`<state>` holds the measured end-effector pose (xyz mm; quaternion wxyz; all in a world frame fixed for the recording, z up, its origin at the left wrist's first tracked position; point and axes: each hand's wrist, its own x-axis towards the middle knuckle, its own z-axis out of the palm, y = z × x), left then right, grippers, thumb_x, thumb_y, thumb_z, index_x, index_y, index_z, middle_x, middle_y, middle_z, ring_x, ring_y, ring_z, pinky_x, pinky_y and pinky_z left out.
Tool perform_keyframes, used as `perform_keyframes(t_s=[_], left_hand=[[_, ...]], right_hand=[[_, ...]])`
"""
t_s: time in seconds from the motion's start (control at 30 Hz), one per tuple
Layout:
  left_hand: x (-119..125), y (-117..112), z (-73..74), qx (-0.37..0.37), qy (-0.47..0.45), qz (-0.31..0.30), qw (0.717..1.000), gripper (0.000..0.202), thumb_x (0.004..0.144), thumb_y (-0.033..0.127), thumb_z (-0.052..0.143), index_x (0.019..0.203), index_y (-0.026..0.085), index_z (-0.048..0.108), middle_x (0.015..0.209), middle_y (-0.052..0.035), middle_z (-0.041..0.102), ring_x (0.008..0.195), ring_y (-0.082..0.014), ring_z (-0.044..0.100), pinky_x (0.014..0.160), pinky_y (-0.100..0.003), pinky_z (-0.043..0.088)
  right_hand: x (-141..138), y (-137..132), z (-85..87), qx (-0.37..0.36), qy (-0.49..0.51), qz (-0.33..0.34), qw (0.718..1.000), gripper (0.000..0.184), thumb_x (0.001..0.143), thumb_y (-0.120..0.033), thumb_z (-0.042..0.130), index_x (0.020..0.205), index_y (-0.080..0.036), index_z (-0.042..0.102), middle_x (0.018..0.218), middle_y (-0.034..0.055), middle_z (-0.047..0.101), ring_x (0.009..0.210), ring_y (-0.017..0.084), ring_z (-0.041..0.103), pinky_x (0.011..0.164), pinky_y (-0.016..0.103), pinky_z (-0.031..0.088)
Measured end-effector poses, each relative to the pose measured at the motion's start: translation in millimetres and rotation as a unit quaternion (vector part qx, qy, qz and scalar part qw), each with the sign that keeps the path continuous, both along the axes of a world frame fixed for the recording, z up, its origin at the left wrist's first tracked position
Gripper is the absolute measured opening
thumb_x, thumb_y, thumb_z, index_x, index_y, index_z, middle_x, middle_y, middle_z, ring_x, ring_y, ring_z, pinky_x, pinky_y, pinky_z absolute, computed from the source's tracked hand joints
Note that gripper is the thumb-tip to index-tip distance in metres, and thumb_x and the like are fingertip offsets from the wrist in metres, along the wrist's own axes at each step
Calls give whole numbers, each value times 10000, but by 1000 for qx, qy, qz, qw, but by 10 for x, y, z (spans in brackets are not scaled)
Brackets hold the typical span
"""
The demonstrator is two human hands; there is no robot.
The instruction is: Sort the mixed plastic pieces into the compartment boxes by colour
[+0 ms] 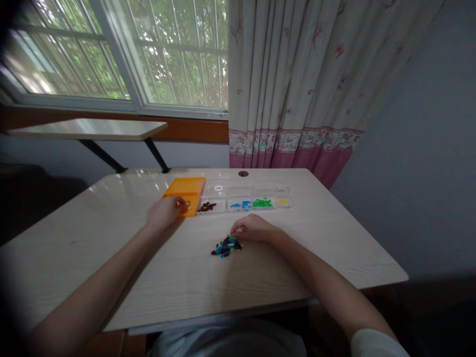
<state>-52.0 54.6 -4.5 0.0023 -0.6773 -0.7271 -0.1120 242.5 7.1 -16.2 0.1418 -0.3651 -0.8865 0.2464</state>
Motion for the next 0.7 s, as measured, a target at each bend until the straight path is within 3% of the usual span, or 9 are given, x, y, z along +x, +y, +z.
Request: perform_keyframes(t_s=[0.17, 0.33, 0.4, 0.47, 0.57, 0.7], left_hand=[[-3, 4, -11, 6, 0, -3, 1000, 284, 766, 357, 458, 938, 231, 646, 930, -102, 649, 816, -265, 585, 600, -298, 408], [105, -78, 77, 99, -19, -29, 995, 322, 801, 384, 400, 969, 219, 620, 824, -68, 649, 737, -209, 581, 557, -245, 365], [224, -161, 92, 116, -52, -84, 988, 320, 804, 384, 402, 961, 211, 620, 736, -42, 635, 658, -171, 563, 533, -223, 343], [379, -271, 74, 89, -95, -179, 975, 300, 803, 373, 414, 910, 201, 635, 648, -16, 608, 573, -136, 527, 506, -206, 321], [620, -451, 5, 34, -138, -327, 934, 284, 795, 382, 447, 852, 197, 655, 567, 8, 557, 497, -100, 467, 481, -189, 291], [798, -604, -61, 21, -147, -383, 912, 240, 771, 371, 505, 850, 210, 664, 498, 32, 481, 467, -84, 414, 465, -182, 255]], right_hand=[[-9, -1, -12, 4, -2, -5, 1000, 191, 762, -281, 555, 864, -172, 674, 573, -26, 537, 505, 61, 432, 517, 165, 301], [-46, 0, -25, 2, 10, -49, 999, 191, 781, -299, 544, 854, -174, 668, 533, -43, 485, 474, 52, 377, 501, 170, 269], [-70, -7, -25, 6, 20, -75, 997, 187, 785, -304, 541, 859, -182, 662, 521, -52, 461, 466, 52, 360, 497, 171, 259], [-97, -22, -20, 17, 30, -98, 995, 179, 781, -307, 546, 855, -188, 658, 506, -58, 438, 462, 54, 355, 494, 170, 254], [-133, -56, -9, 45, 39, -121, 991, 153, 765, -282, 557, 835, -189, 656, 480, -66, 412, 444, 54, 338, 484, 171, 246], [-165, -104, -9, 79, 43, -121, 989, 130, 733, -234, 568, 819, -185, 653, 463, -74, 404, 424, 50, 313, 475, 173, 236]])
